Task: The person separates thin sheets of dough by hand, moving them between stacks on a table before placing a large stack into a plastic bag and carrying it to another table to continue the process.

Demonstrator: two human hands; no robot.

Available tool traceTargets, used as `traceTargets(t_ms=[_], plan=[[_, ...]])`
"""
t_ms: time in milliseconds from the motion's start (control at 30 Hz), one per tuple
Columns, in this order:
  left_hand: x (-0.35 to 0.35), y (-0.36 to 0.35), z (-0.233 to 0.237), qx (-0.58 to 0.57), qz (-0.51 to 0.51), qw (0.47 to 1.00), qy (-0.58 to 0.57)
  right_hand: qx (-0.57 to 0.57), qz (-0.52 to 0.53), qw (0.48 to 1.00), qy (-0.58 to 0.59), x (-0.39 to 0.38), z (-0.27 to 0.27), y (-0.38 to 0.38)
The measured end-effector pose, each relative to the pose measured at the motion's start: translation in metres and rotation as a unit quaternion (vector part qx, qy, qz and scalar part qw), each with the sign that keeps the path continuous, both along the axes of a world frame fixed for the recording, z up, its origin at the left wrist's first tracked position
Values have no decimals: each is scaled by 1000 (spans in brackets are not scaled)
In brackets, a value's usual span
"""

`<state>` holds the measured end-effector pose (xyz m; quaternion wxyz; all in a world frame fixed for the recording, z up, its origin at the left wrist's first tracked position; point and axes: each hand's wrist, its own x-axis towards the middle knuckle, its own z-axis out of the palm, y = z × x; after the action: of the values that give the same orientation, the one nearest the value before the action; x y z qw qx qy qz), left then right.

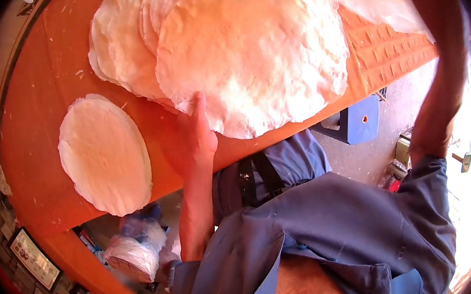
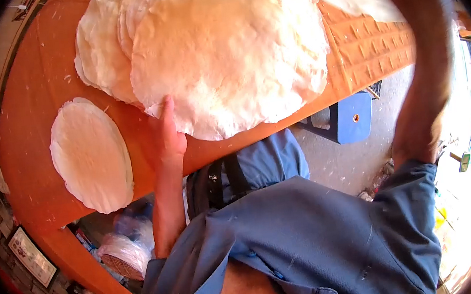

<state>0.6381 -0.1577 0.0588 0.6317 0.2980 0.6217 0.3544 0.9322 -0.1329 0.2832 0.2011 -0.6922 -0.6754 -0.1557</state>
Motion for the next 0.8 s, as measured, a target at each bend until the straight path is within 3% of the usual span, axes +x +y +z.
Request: traceTargets(t_ms=[33, 67, 133, 167, 200, 233, 333, 433, 500, 567, 700, 767, 800], plan=[[1, 0, 9, 10, -24, 999, 36, -45, 15, 998, 29, -19, -21, -9], [-6, -4, 0, 100, -93, 988, 77, -124, 5, 989, 82, -41, -49, -13], [-27, -12, -25, 274, -222, 922, 162, -279, -104, 935, 192, -87, -125, -14], [-25, -12, -23, 198, -130, 971, 10, -243, 175, 938, 176, -97, -127, -11], [-16, -10, -20, 116, -33, 982, -143, -280, 191, 922, 185, -109, -162, -19], [-12, -8, -19, 32, 67, 953, -293, -316, 206, 906, 192, -119, -197, -27], [-21, -11, -22, 41, 19, 950, -310, -357, 175, 903, 163, -126, -195, -37], [-23, -19, -27, 46, 12, 957, -286, -273, 203, 918, 201, -140, -171, -41], [-20, -16, -24, 43, -14, 965, -256, -313, 259, 887, 218, -152, -189, -54], [-22, -16, -7, 7, -66, 972, -224, -274, 232, 905, 229, -156, -189, -67], [-20, -19, -28, 14, -17, 972, -235, -180, 221, 946, 157, -153, -172, -76], [-20, -11, -22, -10, -51, 940, -337, -182, 217, 949, 141, -143, -183, -71], [-22, -8, -17, -25, -67, 921, -383, -184, 217, 935, 213, -133, -198, -66]])
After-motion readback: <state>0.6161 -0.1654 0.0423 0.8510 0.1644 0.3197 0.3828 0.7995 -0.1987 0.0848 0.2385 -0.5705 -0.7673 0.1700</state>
